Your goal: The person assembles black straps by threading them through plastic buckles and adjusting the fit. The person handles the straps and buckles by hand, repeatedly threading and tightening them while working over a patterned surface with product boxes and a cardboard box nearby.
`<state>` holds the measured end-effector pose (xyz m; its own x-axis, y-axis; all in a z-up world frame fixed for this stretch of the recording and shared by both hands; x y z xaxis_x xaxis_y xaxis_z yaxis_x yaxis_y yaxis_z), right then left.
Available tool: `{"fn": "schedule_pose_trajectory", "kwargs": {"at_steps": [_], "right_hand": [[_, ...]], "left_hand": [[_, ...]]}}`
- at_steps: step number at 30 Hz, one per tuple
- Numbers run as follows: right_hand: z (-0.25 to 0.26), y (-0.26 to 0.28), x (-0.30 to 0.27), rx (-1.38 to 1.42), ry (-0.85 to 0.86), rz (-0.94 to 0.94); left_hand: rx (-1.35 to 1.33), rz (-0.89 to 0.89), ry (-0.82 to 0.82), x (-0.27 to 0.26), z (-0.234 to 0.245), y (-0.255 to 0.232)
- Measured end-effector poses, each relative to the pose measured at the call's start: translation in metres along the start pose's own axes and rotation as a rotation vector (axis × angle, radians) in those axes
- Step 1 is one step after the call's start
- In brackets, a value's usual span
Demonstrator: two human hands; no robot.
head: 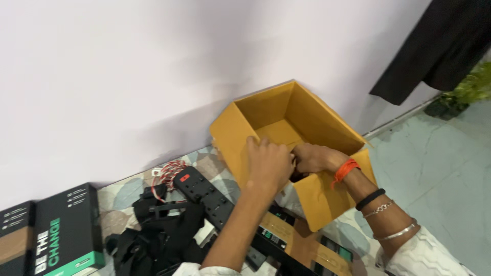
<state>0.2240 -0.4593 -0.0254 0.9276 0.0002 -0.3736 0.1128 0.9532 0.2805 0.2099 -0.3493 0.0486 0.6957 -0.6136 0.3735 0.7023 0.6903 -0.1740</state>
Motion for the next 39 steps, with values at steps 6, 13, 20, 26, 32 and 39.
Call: {"fn": "schedule_pose_trajectory", "kwargs": {"at_steps": [6,13,20,26,32,39], "right_hand": [[0.008,-0.005,0.007,-0.185,-0.113,-0.117],[0.072,0.060,-0.085,-0.050,-0.552,-0.092],[0.065,0.158,-0.165,0.095,-0.811,0.248],[-0.014,0.249,-0.171,0.099,-0.694,0.640],[-0.089,0.297,-0.148,0.051,-0.454,0.696],[-0.118,0.298,-0.152,-0.084,-0.532,0.731]], "left_hand": [[-0.303,-0.014,-0.236,-0.021,0.031,0.007],[-0.387,0.015,-0.364,-0.075,0.076,0.027],[-0.338,0.107,-0.201,-0.166,0.103,0.066],[-0.185,0.078,-0.125,-0.261,0.110,0.056],[-0.276,0.163,0.230,-0.321,0.070,0.070],[-0.061,0.144,0.240,-0.349,0.064,0.091]]}}
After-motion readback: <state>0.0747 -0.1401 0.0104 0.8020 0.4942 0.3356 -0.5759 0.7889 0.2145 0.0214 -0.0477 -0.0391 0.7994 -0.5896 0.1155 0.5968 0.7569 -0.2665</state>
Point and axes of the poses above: each hand's wrist, its own x-axis towards the middle knuckle, its own z-axis out of the back of the hand, y = z × x, the point moved 10 cm from there along x, towards the middle knuckle, and after that the axes turned 3 degrees about -z, right-handed, at the moved point
